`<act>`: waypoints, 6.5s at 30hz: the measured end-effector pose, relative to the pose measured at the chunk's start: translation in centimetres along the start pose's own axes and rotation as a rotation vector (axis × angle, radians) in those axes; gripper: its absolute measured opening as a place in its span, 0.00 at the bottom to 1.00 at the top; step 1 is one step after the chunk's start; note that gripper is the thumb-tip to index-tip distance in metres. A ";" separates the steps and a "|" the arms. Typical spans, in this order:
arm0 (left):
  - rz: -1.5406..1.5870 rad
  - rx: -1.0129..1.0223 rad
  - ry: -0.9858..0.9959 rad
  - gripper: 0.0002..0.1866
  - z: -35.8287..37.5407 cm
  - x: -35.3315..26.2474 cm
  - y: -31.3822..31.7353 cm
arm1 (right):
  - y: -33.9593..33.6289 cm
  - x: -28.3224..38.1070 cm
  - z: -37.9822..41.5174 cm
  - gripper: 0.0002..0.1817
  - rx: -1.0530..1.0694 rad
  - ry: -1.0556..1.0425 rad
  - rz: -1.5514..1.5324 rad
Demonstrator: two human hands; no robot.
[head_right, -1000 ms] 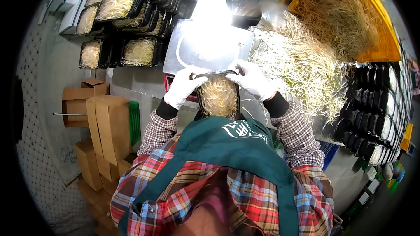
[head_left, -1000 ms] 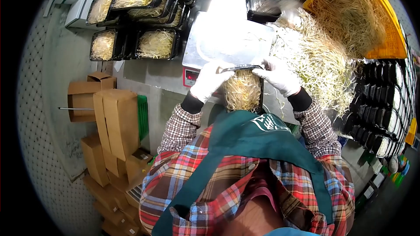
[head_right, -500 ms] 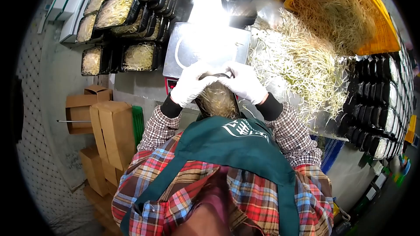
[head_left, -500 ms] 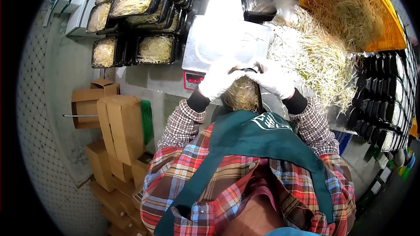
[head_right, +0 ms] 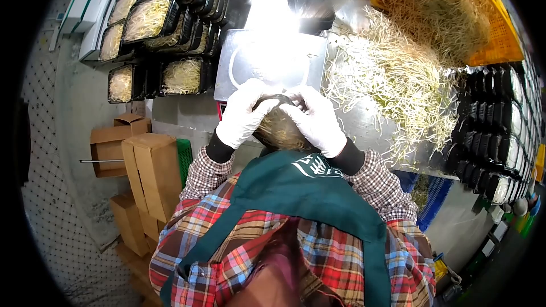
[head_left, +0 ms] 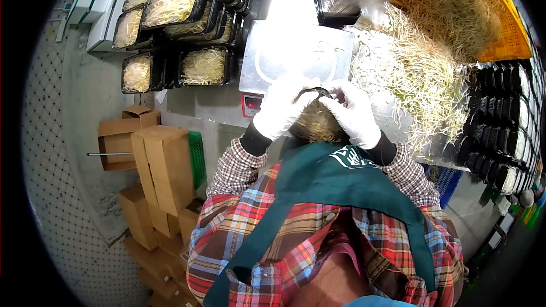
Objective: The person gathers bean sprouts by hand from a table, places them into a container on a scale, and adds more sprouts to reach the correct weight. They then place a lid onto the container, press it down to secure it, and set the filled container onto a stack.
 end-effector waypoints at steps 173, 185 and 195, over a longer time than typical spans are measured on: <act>0.294 -0.177 -0.154 0.21 1.4 -5.2 -1.8 | -1.9 11.6 2.1 0.12 -0.013 -0.608 0.308; 0.627 -0.391 -0.424 0.15 1.7 4.5 -2.8 | -3.3 0.7 -2.9 0.13 -0.073 0.047 -0.243; 0.595 -0.402 -0.426 0.12 1.6 6.9 -2.9 | -1.4 -1.8 -4.0 0.10 -0.003 0.101 -0.306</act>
Point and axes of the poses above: each hand's wrist, its own z-axis away from the middle knuckle, its own y-axis out of the palm, x = y × z, the point moved 10 cm from there along -z, towards the middle knuckle, and after that the axes turned 5 degrees about -x, right-handed, at the moved point
